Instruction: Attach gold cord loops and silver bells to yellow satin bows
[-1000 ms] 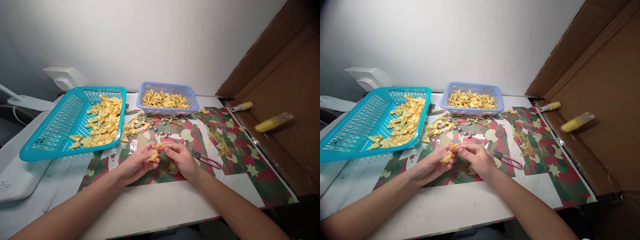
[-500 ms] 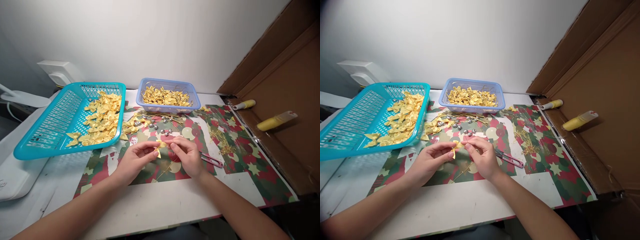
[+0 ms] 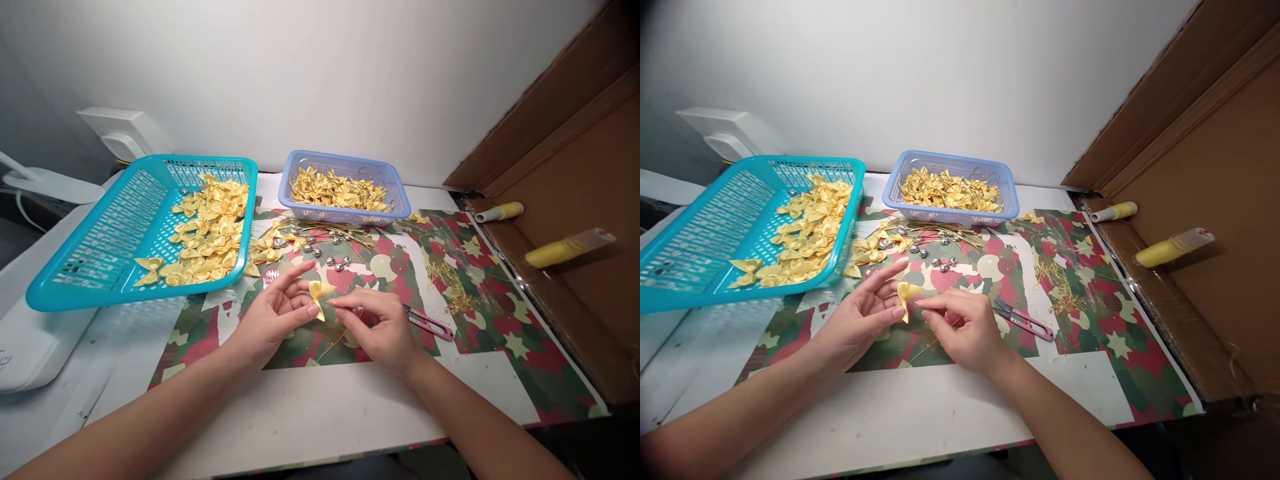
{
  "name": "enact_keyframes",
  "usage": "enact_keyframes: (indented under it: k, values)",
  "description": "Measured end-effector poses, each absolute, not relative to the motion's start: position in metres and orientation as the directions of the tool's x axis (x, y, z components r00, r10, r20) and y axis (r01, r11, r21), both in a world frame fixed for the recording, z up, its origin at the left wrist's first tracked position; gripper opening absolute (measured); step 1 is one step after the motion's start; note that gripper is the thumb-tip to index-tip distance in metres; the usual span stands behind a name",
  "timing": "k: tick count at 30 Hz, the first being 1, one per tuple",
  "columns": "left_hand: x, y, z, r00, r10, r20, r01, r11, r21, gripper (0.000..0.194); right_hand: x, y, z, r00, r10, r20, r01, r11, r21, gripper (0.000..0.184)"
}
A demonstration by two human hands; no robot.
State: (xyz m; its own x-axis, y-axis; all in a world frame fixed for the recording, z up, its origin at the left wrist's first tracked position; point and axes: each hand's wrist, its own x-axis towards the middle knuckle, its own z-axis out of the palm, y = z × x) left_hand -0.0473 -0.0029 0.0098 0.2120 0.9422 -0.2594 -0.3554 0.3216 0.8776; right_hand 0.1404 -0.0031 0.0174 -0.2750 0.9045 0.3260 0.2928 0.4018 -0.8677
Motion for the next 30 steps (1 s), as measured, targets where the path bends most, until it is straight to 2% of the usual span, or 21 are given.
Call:
enact_keyframes:
  k: [4, 9, 14, 18, 21, 25, 29, 30]
  values:
    - [-0.0493, -0.0018, 0.0071, 0.18, 0.97, -0.163, -0.323, 0.215, 0.922, 0.007, 0.1416, -0.0045, 0.0166, -0.247, 0.915, 0.318, 0.272, 0.381, -0.884, 0.014]
    - [-0.0507, -0.0027, 0.0089, 0.128, 0.989, -0.067, -0.224, 0.094, 0.97, 0.01, 0.1436, -0.0056, 0.0152, -0.216, 0.919, 0.33, 0.174, 0.369, -0.913, 0.014]
    - [-0.0513, -0.0063, 0.0138, 0.199, 0.965, -0.173, -0.206, 0.214, 0.955, 0.009, 0.1443, -0.0053, 0.0154, -0.207, 0.926, 0.314, 0.136, 0.345, -0.929, 0.013]
    - [-0.0525, -0.0058, 0.0123, 0.246, 0.955, -0.165, -0.218, 0.221, 0.951, 0.011, 0.1431, -0.0047, 0.016, -0.2, 0.934, 0.295, 0.181, 0.331, -0.926, 0.012]
    - [-0.0509, -0.0055, 0.0128, 0.22, 0.955, -0.201, -0.229, 0.25, 0.941, 0.01, 0.1423, -0.0044, 0.0157, -0.196, 0.941, 0.276, 0.199, 0.314, -0.928, 0.011]
    - [-0.048, -0.0065, 0.0154, 0.216, 0.939, -0.268, -0.271, 0.322, 0.907, 0.02, 0.142, -0.0044, 0.0147, -0.189, 0.947, 0.259, 0.199, 0.295, -0.935, 0.012]
    - [-0.0478, -0.0066, 0.0159, 0.222, 0.934, -0.278, -0.357, 0.344, 0.868, 0.059, 0.142, -0.004, 0.0138, -0.182, 0.949, 0.258, 0.196, 0.292, -0.936, 0.011]
    - [-0.0479, -0.0062, 0.0156, 0.227, 0.934, -0.276, -0.369, 0.344, 0.863, 0.061, 0.142, -0.0038, 0.0136, -0.182, 0.947, 0.265, 0.195, 0.299, -0.934, 0.011]
